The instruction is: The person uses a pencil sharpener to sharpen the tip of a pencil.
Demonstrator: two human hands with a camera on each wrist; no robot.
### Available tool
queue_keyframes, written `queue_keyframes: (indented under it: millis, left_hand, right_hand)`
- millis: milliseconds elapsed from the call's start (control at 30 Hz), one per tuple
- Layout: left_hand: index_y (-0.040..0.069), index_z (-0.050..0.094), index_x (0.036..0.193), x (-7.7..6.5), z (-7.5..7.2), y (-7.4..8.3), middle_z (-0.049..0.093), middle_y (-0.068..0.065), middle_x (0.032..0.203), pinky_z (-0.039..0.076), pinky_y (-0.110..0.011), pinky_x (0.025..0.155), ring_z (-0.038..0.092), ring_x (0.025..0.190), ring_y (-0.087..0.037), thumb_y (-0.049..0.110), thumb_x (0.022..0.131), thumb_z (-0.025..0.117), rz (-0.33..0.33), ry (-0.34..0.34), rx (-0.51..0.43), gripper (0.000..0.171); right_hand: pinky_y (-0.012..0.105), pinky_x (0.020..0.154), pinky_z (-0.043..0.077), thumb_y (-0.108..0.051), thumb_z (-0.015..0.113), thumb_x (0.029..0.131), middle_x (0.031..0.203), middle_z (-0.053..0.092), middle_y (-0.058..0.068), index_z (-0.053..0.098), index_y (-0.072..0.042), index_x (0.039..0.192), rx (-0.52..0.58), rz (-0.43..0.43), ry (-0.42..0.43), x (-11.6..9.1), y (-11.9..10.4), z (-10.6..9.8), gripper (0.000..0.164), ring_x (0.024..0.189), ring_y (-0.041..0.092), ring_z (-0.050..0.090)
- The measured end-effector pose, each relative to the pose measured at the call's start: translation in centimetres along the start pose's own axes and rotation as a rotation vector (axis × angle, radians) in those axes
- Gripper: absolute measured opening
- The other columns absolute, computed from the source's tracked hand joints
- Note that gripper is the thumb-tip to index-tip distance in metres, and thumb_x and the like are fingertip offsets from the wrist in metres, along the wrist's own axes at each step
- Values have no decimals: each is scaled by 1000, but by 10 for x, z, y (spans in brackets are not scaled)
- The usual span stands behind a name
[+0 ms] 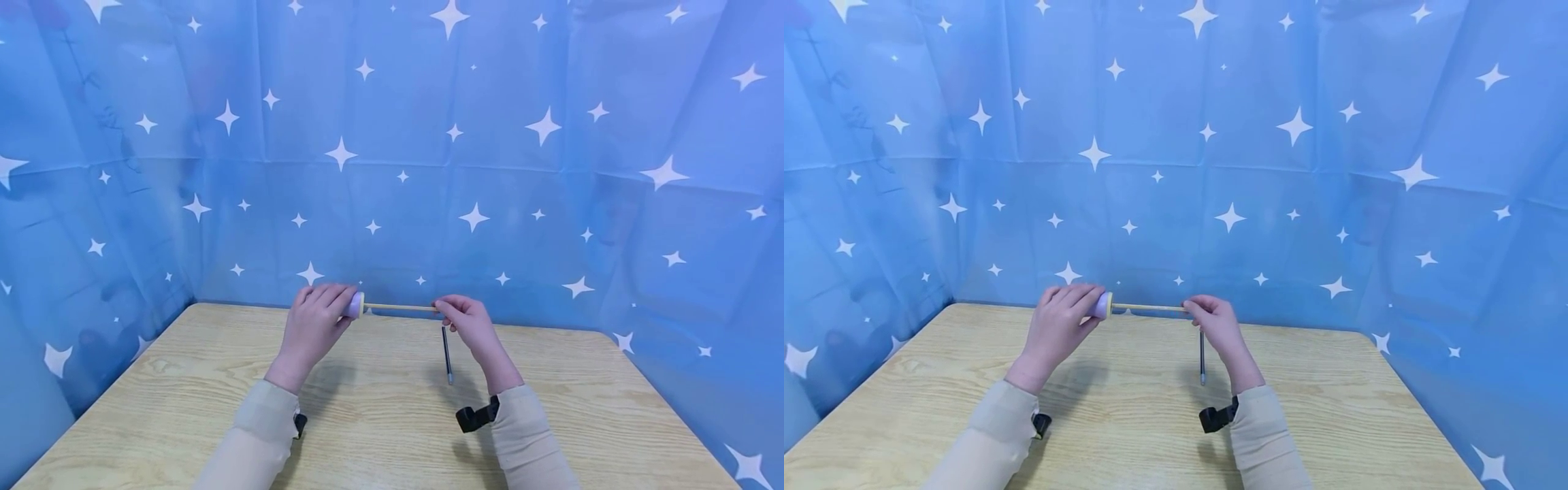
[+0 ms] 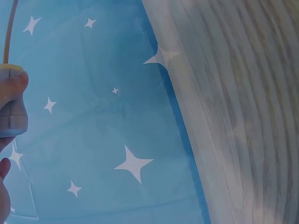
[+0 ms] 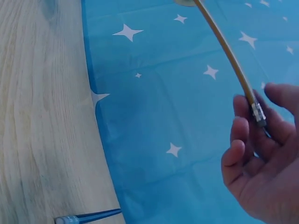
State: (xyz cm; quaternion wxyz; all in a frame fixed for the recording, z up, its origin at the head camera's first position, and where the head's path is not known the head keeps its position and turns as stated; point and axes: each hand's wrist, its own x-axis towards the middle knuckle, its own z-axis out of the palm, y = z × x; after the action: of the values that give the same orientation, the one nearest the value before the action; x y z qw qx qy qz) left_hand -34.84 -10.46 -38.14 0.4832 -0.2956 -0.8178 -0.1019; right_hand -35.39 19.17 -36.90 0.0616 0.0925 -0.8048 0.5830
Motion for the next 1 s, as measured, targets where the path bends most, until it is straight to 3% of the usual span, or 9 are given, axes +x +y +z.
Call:
queue_keyframes:
  millis: [133, 367, 600, 800, 1000]
  left_hand:
    - [12, 70, 118, -2, 1, -1, 68, -3, 110, 45, -44, 85, 62, 104, -25, 15, 69, 87, -1, 5, 1, 51]
    - [11, 70, 118, -4, 1, 0, 68, -3, 111, 45, -42, 83, 61, 105, -23, 16, 70, 87, -3, -18, 15, 51]
    - [11, 70, 116, -3, 1, 3, 68, -3, 110, 46, -41, 82, 61, 104, -22, 16, 69, 88, -3, -10, 21, 50]
    - [10, 70, 116, -1, 0, 6, 68, -4, 111, 47, -40, 84, 62, 104, -22, 15, 70, 87, 4, -12, 15, 49]
    - [11, 69, 117, 1, 2, 8, 68, -3, 112, 47, -40, 85, 61, 105, -22, 14, 71, 86, 7, -22, 22, 49]
  right_hand:
    - [34, 76, 50, -26, 65, 94, 105, 68, 6, 71, -7, 113, -158, -71, 19, -2, -3, 4, 27, 91, 20, 60]
    - [40, 75, 53, -21, 70, 90, 101, 68, 1, 74, -13, 104, -459, -276, 61, -7, -7, 17, 16, 91, 21, 61]
    - [40, 75, 50, -20, 74, 87, 95, 69, -2, 76, -18, 99, -757, -472, 169, -11, -10, 27, 12, 89, 20, 60]
    - [43, 72, 49, -10, 78, 82, 89, 70, -1, 78, -17, 95, -860, -626, 251, -11, -12, 32, 15, 83, 22, 61]
    - [42, 69, 47, -8, 77, 82, 88, 70, -1, 77, -18, 94, -883, -655, 270, -12, -13, 35, 16, 82, 21, 60]
